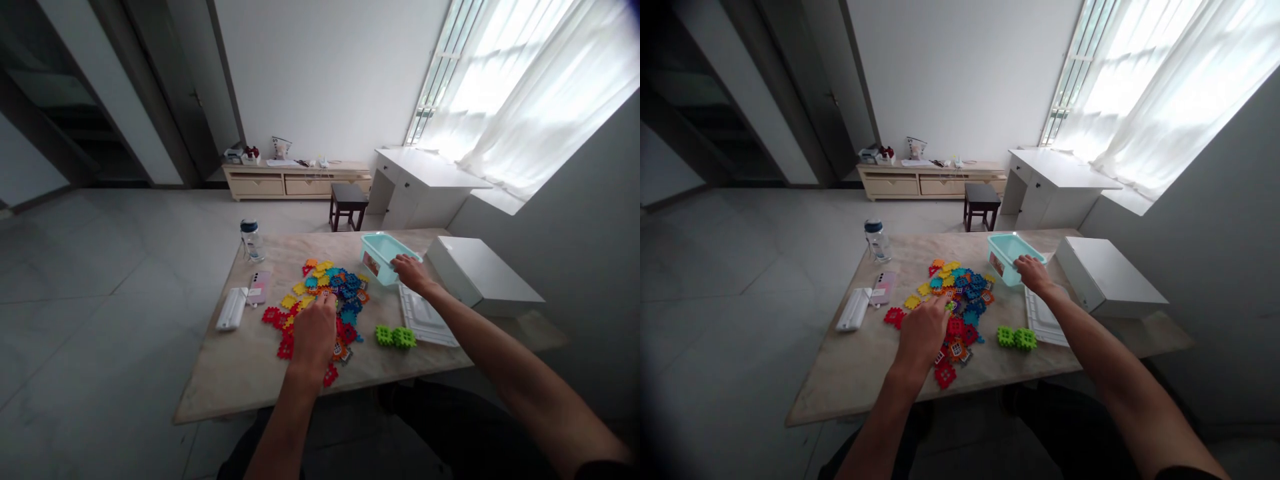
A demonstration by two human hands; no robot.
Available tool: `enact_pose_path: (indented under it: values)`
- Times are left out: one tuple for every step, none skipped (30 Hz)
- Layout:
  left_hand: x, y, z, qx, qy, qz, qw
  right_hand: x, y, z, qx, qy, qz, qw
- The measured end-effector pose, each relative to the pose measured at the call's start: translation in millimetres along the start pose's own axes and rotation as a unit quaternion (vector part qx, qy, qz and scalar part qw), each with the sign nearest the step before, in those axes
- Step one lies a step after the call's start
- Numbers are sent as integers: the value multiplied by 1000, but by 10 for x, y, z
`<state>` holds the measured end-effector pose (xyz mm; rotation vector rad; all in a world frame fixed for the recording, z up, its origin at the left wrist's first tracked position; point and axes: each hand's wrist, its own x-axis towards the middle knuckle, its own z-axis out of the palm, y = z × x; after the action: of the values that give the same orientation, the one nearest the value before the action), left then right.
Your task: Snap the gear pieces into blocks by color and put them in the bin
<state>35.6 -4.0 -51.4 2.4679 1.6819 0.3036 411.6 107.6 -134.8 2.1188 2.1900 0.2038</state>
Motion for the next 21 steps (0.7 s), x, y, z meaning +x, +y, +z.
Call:
enact_pose_path:
  values:
    - [-4, -2, -13, -3, 3, 4, 1000, -40, -6, -24, 4, 8, 1, 1000]
    - [-10, -4, -25, -5, 6, 7, 1000, -92, -19, -41, 8, 15, 1, 1000]
    - [-18, -6, -35, -9, 8, 10, 1000, -157, -38, -46, 14, 21, -1, 1000]
    - [-29, -6, -43, -13, 7, 12, 1000, -236, -64, -39, 22, 28, -4, 999]
    - [-42, -6, -47, -17, 4, 12, 1000, -325, -97, -20, 33, 33, -7, 999]
    - [-58, -4, -46, -21, -2, 11, 1000, -420, -137, 7, 43, 36, -10, 998]
    - [-77, 0, -41, -24, -9, 9, 1000, -519, -183, 39, 51, 36, -13, 998]
    - [-97, 4, -33, -27, -16, 8, 999, -614, -232, 71, 55, 33, -16, 998]
    - [-116, 10, -23, -27, -19, 6, 999, -702, -282, 98, 54, 28, -20, 998]
    - [-134, 16, -11, -26, -22, 4, 999, -778, -328, 117, 49, 21, -24, 998]
    - [-147, 21, 1, -22, -22, 1, 1000, -839, -367, 130, 43, 14, -29, 999]
    - [-155, 25, 12, -17, -22, 0, 1000, -885, -398, 136, 40, 9, -32, 999]
    - [-157, 29, 22, -10, -22, -1, 1000, -916, -419, 140, 41, 6, -30, 999]
    - [-152, 32, 31, -4, -23, 0, 1000, -937, -432, 142, 45, 4, -25, 999]
    - [-142, 36, 39, 2, -26, 1, 1000, -951, -439, 143, 51, 3, -19, 999]
    - [-129, 40, 45, 6, -28, 2, 1000, -963, -444, 145, 57, 5, -11, 998]
    - [-114, 48, 51, 9, -30, 5, 999, -974, -448, 145, 64, 9, -2, 998]
    - [-99, 59, 55, 12, -32, 7, 999, -987, -453, 145, 73, 16, 6, 997]
    - [-84, 74, 58, 16, -33, 9, 999, -1000, -461, 143, 82, 25, 11, 996]
    - [-68, 94, 60, 22, -35, 11, 999, -1014, -474, 141, 93, 35, 12, 995]
    - [-53, 118, 63, 28, -37, 14, 999, -1025, -492, 140, 104, 45, 10, 993]
